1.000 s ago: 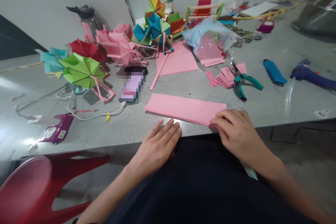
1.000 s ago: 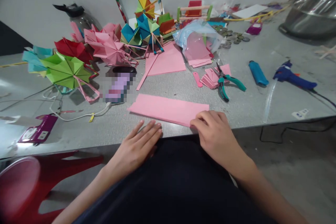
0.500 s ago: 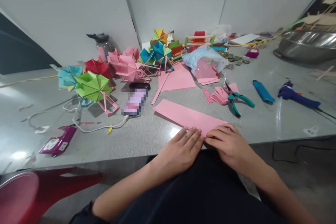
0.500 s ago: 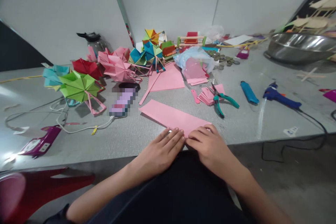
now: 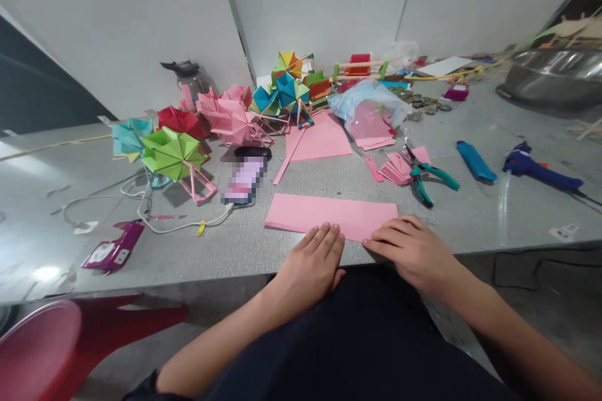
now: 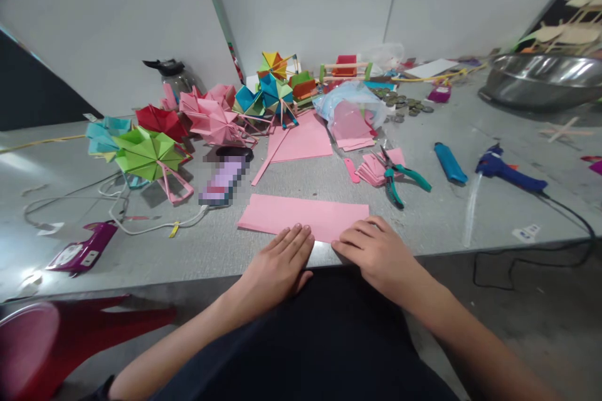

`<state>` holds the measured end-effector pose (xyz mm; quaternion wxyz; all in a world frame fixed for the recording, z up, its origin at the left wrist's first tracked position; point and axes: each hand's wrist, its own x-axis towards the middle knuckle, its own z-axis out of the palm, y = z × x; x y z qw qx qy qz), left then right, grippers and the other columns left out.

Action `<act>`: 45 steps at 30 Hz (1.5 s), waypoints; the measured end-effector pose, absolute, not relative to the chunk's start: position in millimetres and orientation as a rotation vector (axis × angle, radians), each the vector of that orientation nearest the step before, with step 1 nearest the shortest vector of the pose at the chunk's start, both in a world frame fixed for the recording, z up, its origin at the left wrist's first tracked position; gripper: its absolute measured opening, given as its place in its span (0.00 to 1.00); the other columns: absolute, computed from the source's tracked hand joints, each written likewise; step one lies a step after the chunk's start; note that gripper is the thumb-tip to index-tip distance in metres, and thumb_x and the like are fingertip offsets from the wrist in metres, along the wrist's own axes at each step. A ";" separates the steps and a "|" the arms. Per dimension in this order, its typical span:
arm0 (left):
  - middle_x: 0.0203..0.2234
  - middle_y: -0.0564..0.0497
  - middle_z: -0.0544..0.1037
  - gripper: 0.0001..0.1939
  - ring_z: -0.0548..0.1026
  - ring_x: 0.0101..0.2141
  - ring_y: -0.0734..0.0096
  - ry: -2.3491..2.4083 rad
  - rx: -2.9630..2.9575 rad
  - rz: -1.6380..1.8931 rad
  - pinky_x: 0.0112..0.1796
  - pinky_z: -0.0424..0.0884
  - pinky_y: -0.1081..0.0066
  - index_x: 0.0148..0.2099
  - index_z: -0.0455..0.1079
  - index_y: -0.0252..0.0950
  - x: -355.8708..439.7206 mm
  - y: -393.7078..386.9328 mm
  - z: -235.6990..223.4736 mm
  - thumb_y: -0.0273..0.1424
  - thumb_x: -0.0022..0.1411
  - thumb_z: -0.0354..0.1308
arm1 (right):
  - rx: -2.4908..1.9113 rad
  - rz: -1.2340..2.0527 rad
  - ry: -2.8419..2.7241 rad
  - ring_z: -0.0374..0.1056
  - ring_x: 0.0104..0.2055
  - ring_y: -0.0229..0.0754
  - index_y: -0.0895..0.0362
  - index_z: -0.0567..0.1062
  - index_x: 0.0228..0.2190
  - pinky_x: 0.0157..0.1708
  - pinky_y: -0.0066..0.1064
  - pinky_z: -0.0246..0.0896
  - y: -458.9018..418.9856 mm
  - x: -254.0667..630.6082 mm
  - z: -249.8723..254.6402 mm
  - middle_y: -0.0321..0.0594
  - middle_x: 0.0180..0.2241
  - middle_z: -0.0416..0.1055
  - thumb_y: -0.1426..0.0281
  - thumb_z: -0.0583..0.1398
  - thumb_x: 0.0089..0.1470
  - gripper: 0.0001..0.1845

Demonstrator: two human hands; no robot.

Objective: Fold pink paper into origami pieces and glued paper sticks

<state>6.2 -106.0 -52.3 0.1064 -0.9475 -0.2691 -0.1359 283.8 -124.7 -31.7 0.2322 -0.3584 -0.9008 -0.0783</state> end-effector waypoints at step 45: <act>0.56 0.38 0.80 0.21 0.76 0.58 0.50 -0.947 -2.743 -0.475 0.60 0.69 0.50 0.63 0.70 0.35 -42.9 -112.1 -28.0 0.42 0.76 0.58 | -1.204 -0.529 -2.113 0.73 0.43 0.50 0.57 0.79 0.38 0.47 0.44 0.60 -168.3 280.8 -52.9 0.44 0.39 0.81 0.72 0.66 0.61 0.02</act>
